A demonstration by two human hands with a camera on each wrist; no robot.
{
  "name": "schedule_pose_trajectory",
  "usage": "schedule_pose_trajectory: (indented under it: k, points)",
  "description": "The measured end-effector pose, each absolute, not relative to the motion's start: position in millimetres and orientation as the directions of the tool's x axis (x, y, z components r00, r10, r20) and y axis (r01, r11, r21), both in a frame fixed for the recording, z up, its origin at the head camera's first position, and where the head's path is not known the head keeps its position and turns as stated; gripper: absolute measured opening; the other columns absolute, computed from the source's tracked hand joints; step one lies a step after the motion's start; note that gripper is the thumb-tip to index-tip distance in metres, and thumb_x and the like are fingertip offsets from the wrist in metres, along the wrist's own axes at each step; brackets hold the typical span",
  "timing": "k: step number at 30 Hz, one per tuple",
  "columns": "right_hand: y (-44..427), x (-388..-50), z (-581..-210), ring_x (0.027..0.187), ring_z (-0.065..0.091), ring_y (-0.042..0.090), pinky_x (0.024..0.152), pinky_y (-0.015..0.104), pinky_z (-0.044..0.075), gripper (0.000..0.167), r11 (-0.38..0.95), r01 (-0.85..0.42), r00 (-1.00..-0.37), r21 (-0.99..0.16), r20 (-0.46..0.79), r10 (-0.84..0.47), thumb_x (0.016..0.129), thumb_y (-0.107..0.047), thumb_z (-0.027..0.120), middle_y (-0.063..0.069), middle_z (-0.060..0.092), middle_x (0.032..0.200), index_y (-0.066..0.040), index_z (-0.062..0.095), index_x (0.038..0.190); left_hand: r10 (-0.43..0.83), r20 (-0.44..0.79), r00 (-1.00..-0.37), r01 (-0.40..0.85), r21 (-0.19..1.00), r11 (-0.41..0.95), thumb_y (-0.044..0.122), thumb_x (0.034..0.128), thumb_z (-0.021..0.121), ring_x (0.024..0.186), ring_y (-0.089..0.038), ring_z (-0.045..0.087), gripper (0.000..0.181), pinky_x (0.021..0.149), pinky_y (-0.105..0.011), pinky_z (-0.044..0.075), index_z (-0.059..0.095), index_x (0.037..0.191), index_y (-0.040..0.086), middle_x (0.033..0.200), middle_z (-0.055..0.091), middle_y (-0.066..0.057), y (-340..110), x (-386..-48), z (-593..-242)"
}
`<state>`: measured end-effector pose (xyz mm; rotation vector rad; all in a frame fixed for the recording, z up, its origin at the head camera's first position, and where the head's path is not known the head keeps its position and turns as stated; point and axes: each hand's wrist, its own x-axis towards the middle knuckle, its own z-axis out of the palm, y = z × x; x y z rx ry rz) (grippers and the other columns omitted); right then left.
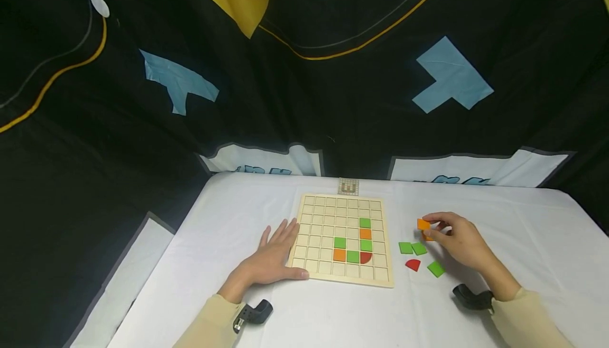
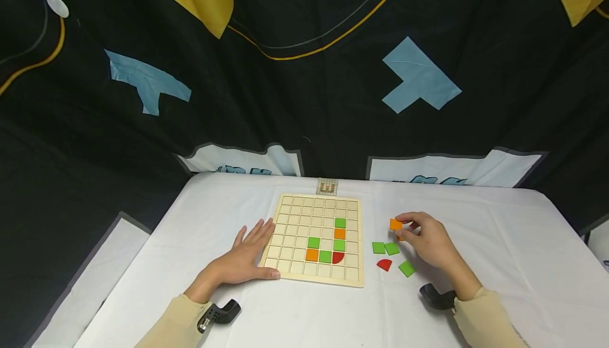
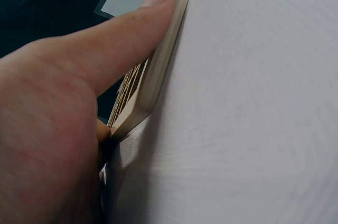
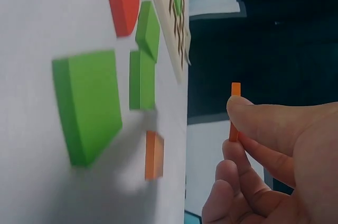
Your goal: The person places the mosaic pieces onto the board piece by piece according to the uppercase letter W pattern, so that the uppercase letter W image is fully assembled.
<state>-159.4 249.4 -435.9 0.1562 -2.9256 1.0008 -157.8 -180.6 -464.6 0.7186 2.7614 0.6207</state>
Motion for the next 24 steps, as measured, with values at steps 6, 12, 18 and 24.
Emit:
schedule_pose_trajectory:
  k: [6, 12, 18, 24]
  points:
    - [236.1, -159.7, -436.8, 0.092, 0.054, 0.027, 0.076, 0.040, 0.051, 0.034, 0.768, -0.105, -0.994, -0.632, 0.060, -0.087, 0.091, -0.015, 0.074, 0.014, 0.063, 0.108, -0.002, 0.068, 0.122, 0.506, -0.110, -0.855, 0.413, 0.445, 0.795, 0.070, 0.0810, 0.068, 0.155, -0.031, -0.002, 0.119, 0.119, -0.059, -0.008, 0.011, 0.161, 0.002, 0.169, 0.005, -0.012, -180.2, -157.9, -464.1]
    - [220.6, -160.5, -436.1, 0.092, 0.056, 0.025, 0.081, 0.042, 0.055, 0.032, 0.741, -0.128, -0.992, -0.660, 0.070, -0.108, 0.091, -0.013, 0.074, 0.013, 0.064, 0.110, -0.004, 0.069, 0.121, 0.509, -0.103, -0.854, 0.417, 0.450, 0.790, 0.070, 0.0807, 0.068, 0.155, -0.032, -0.002, 0.119, 0.119, -0.060, -0.008, 0.012, 0.161, 0.001, 0.168, 0.006, -0.013, -180.9, -158.4, -464.7]
    - [205.6, -163.5, -435.9, 0.091, 0.056, 0.025, 0.073, 0.035, 0.053, 0.031, 0.724, -0.146, -0.989, -0.674, 0.080, -0.125, 0.091, -0.013, 0.074, 0.012, 0.065, 0.111, -0.005, 0.070, 0.120, 0.509, -0.105, -0.855, 0.415, 0.452, 0.790, 0.070, 0.0804, 0.068, 0.155, -0.032, -0.002, 0.120, 0.119, -0.060, -0.008, 0.012, 0.161, 0.002, 0.168, 0.006, -0.012, -181.5, -158.8, -465.8]
    - [191.3, -167.0, -436.0, 0.088, 0.055, 0.024, 0.067, 0.031, 0.050, 0.030, 0.721, -0.173, -0.985, -0.671, 0.096, -0.146, 0.090, -0.013, 0.075, 0.011, 0.065, 0.109, -0.005, 0.071, 0.118, 0.509, -0.105, -0.854, 0.413, 0.456, 0.788, 0.070, 0.0803, 0.069, 0.155, -0.031, -0.003, 0.119, 0.119, -0.059, -0.009, 0.012, 0.161, 0.002, 0.169, 0.005, -0.011, -181.6, -158.3, -465.6]
